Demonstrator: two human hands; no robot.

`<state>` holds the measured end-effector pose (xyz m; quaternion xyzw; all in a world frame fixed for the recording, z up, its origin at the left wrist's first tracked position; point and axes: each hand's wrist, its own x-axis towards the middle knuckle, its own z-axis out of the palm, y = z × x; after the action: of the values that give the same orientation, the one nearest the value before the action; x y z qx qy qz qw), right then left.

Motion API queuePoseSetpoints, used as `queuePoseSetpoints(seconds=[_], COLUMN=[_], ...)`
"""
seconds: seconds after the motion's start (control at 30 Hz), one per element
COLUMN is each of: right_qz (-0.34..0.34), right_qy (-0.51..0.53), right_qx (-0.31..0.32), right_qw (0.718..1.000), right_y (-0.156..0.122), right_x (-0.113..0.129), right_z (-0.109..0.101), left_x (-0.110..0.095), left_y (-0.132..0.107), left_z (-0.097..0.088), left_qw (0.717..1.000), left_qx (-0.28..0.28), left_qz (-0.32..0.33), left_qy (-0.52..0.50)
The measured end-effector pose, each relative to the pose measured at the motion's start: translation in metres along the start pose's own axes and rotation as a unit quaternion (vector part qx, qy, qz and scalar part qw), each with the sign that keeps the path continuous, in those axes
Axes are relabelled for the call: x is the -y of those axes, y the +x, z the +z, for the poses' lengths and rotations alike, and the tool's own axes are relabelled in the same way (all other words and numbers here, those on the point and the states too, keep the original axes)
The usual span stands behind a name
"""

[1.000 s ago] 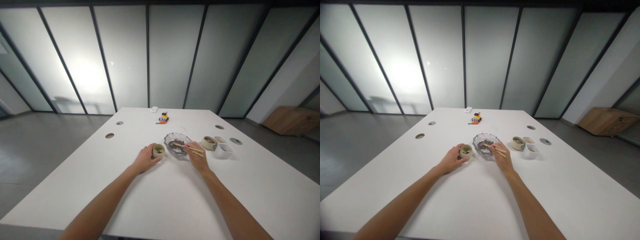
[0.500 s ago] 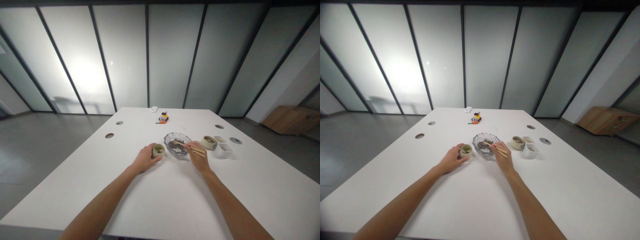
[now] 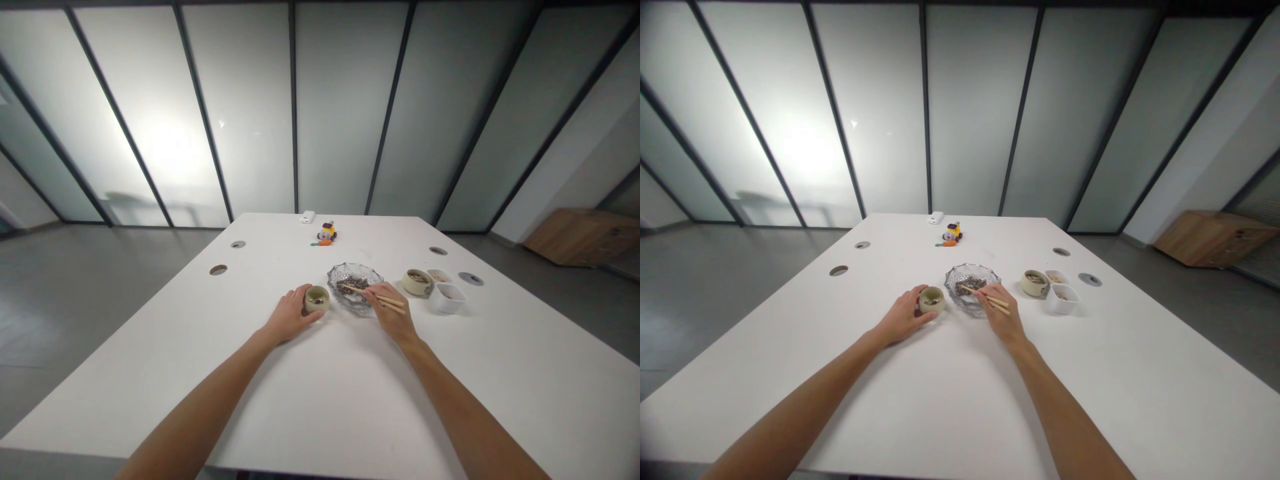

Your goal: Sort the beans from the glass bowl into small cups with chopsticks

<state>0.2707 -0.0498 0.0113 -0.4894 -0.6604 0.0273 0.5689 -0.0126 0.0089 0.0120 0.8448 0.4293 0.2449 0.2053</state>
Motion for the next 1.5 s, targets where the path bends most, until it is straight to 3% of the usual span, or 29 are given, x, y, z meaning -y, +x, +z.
queuePoseSetpoints(seconds=[0.17, 0.27, 0.4, 0.53, 0.6, 0.77, 0.9, 1.13, 1.5], right_qz=[0.007, 0.019, 0.083, 0.120, 0.111, 0.039, -0.013, -0.003, -0.014], right_qy=[-0.011, -0.014, 0.086, 0.176, 0.150, 0.026, -0.034, -0.029, -0.020], right_qx=[-0.009, -0.047, -0.087, -0.031, -0.010, -0.064, -0.020, 0.037, 0.030], right_qw=[1.000, 0.999, 0.989, 0.977, 0.982, 0.997, 0.999, 0.999, 0.999], right_y=[0.001, 0.003, 0.006, 0.005, 0.005, 0.005, 0.003, -0.001, -0.001], right_x=[0.001, 0.003, 0.011, 0.024, 0.031, 0.032, 0.021, 0.012, 0.014], right_z=[-0.002, -0.006, -0.010, -0.010, -0.010, -0.015, -0.018, -0.017, -0.017], left_x=[0.000, 0.000, -0.001, -0.002, -0.003, -0.001, 0.000, -0.004, -0.003], left_y=[0.000, 0.000, 0.000, -0.001, -0.001, -0.001, -0.001, -0.002, -0.002], left_z=[-0.001, -0.002, -0.002, -0.001, -0.001, -0.001, 0.000, -0.002, -0.002], left_qw=[1.000, 1.000, 1.000, 1.000, 1.000, 1.000, 1.000, 1.000, 1.000], left_qx=[0.003, 0.005, 0.004, -0.004, -0.005, -0.003, -0.002, 0.001, -0.008], left_qz=[-0.001, 0.000, -0.007, -0.008, -0.007, -0.007, -0.010, -0.007, -0.009], left_qy=[0.003, -0.002, -0.004, -0.009, -0.007, -0.002, -0.005, -0.016, -0.012])
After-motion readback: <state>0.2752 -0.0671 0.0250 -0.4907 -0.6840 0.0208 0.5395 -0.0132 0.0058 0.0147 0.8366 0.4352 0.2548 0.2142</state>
